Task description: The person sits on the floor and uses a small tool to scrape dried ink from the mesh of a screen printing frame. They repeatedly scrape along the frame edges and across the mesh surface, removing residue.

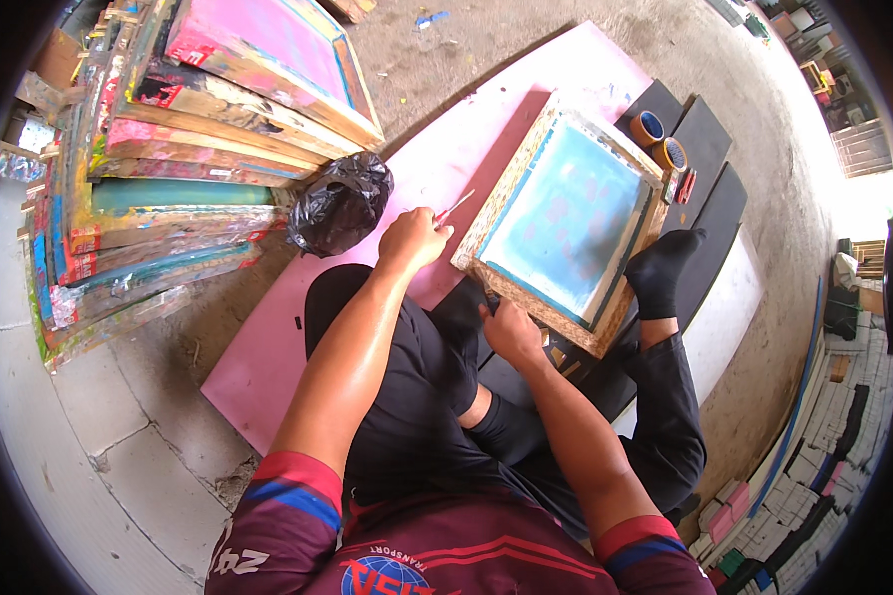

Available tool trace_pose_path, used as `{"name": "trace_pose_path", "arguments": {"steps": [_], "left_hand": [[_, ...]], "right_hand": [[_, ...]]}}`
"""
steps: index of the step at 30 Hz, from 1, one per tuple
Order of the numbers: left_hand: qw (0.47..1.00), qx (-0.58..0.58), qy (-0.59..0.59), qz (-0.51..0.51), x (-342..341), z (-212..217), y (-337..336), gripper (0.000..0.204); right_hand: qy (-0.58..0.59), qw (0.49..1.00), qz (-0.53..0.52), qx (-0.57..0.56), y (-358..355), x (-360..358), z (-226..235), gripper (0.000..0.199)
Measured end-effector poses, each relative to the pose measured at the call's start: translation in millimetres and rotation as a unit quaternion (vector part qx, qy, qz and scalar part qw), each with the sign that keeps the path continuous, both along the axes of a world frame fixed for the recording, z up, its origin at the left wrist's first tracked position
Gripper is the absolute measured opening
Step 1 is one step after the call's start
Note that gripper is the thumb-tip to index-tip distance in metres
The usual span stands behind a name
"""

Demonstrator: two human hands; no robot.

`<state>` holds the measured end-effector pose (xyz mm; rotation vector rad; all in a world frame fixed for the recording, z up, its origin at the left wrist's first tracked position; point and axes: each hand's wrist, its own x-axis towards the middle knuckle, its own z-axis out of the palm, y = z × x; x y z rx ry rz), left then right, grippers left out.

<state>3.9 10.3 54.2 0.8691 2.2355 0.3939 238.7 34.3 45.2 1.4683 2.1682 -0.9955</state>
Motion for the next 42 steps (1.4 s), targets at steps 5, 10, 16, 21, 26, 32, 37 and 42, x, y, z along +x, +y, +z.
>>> {"name": "trace_pose_path", "arguments": {"steps": [5, 10, 16, 21, 26, 32, 37, 42], "left_hand": [[1.000, -0.001, 0.008, -0.004, 1.1, 2.1, 4.3, 0.040], [1.000, 0.016, 0.002, 0.009, 3.3, -5.0, -3.2, 0.040], [0.985, 0.086, -0.136, -0.055, -1.5, -34.8, -13.5, 0.033], [0.952, 0.073, -0.293, -0.051, 7.5, -26.3, -9.4, 0.027], [0.948, 0.059, -0.307, -0.057, 6.5, -19.3, -12.5, 0.027], [0.953, 0.049, -0.296, -0.051, 4.5, -21.6, -11.4, 0.029], [0.950, 0.044, -0.305, -0.047, 4.7, -21.3, -7.8, 0.030], [0.973, 0.055, -0.218, -0.043, 1.1, -34.5, -5.8, 0.036]], "right_hand": [[0.003, 1.000, 0.015, 0.021, -1.9, 3.7, -7.3, 0.048], [0.018, 0.998, -0.034, 0.043, -17.0, 5.3, -22.3, 0.049], [0.060, 0.997, -0.039, -0.022, -7.5, 18.9, -29.5, 0.059], [0.125, 0.985, -0.074, -0.095, -11.1, 22.0, -25.0, 0.065], [0.164, 0.974, -0.060, -0.142, -10.9, 10.1, -1.9, 0.057], [0.279, 0.906, -0.106, -0.299, -3.9, 15.7, -2.1, 0.033], [0.283, 0.885, -0.113, -0.353, 6.2, 23.6, 8.4, 0.033], [0.267, 0.869, -0.165, -0.383, 9.2, 29.8, 21.5, 0.031]]}}
